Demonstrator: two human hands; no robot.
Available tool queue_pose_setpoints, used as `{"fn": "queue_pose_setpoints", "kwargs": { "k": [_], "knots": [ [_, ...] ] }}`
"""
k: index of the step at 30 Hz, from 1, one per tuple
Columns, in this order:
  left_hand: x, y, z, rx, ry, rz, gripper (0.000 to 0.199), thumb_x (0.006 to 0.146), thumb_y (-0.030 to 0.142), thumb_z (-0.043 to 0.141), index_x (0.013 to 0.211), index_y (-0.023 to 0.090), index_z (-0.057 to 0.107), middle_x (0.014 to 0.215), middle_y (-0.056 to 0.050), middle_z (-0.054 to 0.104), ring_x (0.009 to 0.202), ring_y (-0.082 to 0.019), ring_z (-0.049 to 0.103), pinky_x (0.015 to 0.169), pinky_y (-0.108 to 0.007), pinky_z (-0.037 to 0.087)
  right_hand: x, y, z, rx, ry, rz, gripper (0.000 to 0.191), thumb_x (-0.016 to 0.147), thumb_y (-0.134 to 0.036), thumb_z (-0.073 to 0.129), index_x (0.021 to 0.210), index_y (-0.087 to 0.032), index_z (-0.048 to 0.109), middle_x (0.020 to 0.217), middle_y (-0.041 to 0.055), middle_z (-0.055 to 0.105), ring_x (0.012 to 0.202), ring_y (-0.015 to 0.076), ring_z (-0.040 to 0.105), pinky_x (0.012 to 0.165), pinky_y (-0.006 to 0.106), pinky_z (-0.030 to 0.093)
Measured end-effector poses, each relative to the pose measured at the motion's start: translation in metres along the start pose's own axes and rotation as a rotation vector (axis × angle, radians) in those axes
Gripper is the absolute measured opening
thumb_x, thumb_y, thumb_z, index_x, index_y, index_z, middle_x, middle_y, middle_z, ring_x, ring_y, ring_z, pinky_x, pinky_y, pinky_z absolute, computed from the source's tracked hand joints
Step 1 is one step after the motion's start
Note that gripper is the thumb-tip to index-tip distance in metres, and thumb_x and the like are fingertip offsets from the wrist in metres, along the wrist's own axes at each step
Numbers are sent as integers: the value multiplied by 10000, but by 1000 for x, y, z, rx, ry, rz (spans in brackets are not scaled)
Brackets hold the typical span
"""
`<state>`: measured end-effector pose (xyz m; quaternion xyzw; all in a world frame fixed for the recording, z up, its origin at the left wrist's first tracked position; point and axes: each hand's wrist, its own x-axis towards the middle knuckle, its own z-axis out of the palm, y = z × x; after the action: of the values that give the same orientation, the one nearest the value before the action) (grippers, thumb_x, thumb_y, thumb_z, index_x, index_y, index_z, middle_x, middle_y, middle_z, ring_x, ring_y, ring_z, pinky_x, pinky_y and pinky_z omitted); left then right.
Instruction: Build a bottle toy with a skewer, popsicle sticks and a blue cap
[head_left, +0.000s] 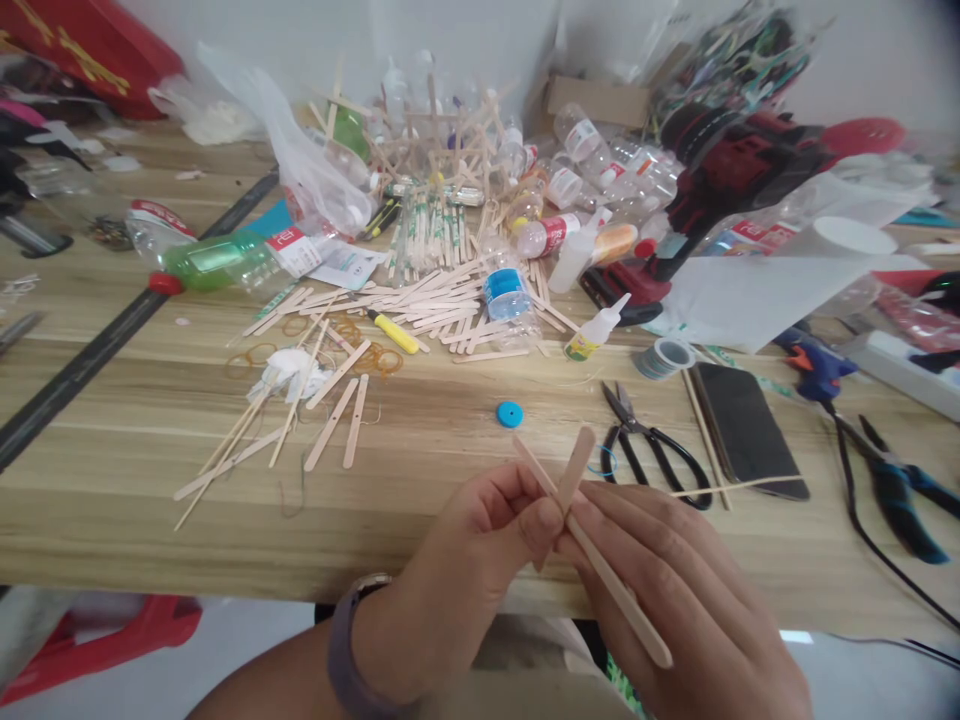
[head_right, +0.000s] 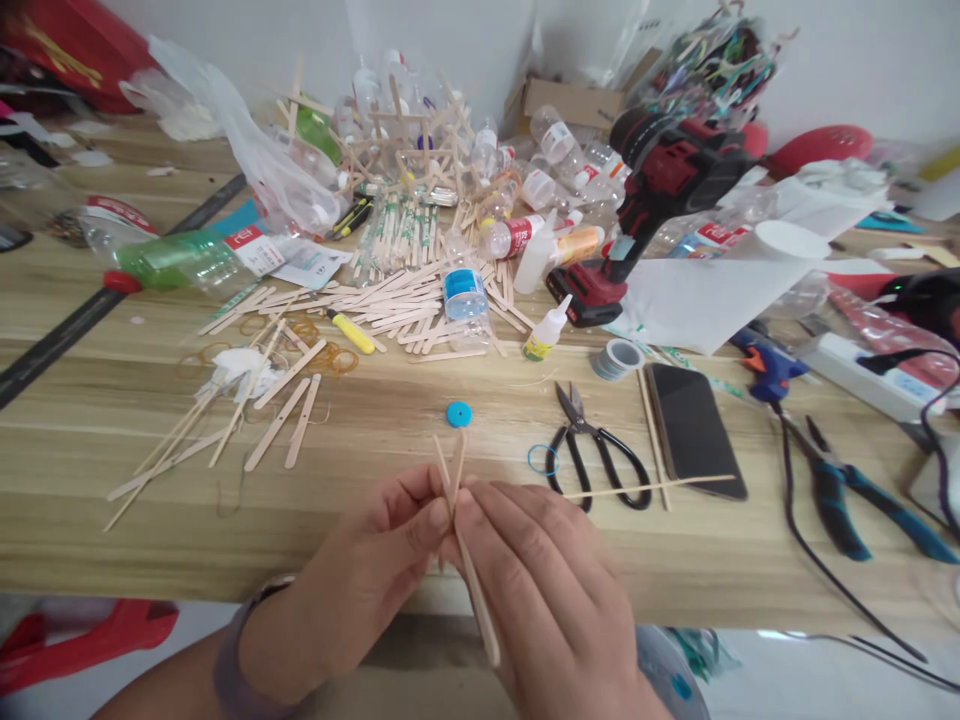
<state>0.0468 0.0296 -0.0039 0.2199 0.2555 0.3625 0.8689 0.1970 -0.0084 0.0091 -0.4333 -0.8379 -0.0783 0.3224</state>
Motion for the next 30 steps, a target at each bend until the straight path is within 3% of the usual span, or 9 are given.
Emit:
{"fn": "queue_pose_setpoints", "kwargs": {
  "k": [10,16,20,26,30],
  "knots": [
    [5,-2,0,-133,15,-3,236,708,288,822,765,135,650,704,6,606,696,-100,529,746,-233,409,-1,3,-4,-187,1,12,207,922,-171,571,1106,-152,664,1050,102,759,931,240,715,934,417,452],
    [8,-4,-1,-73,37,68,249,731,313,808,750,140,631,686,-1,630,653,-102,522,704,-241,408,-2,1,-4,-10,129,138,146,865,-124,624,1004,-164,645,829,67,737,735,188,688,672,329,516],
    [8,-9,-2,-45,59,133,232,761,316,793,769,144,637,705,5,630,663,-93,514,680,-223,398,2,-2,-2,119,176,189,180,828,-64,619,959,-189,631,737,27,714,646,166,674,591,297,541],
    [3,-12,0,-38,31,182,205,795,326,772,807,156,659,710,15,622,662,-75,524,655,-187,403,-3,2,-4,231,111,202,217,840,-77,631,1024,-192,627,777,54,714,697,186,694,602,308,576],
    [-2,-11,1,-34,26,168,186,814,320,756,815,163,657,728,10,648,665,-67,548,667,-178,412,-15,14,-8,259,5,96,284,872,-227,674,1143,-185,601,828,59,735,743,196,715,711,344,593]
  ]
}}
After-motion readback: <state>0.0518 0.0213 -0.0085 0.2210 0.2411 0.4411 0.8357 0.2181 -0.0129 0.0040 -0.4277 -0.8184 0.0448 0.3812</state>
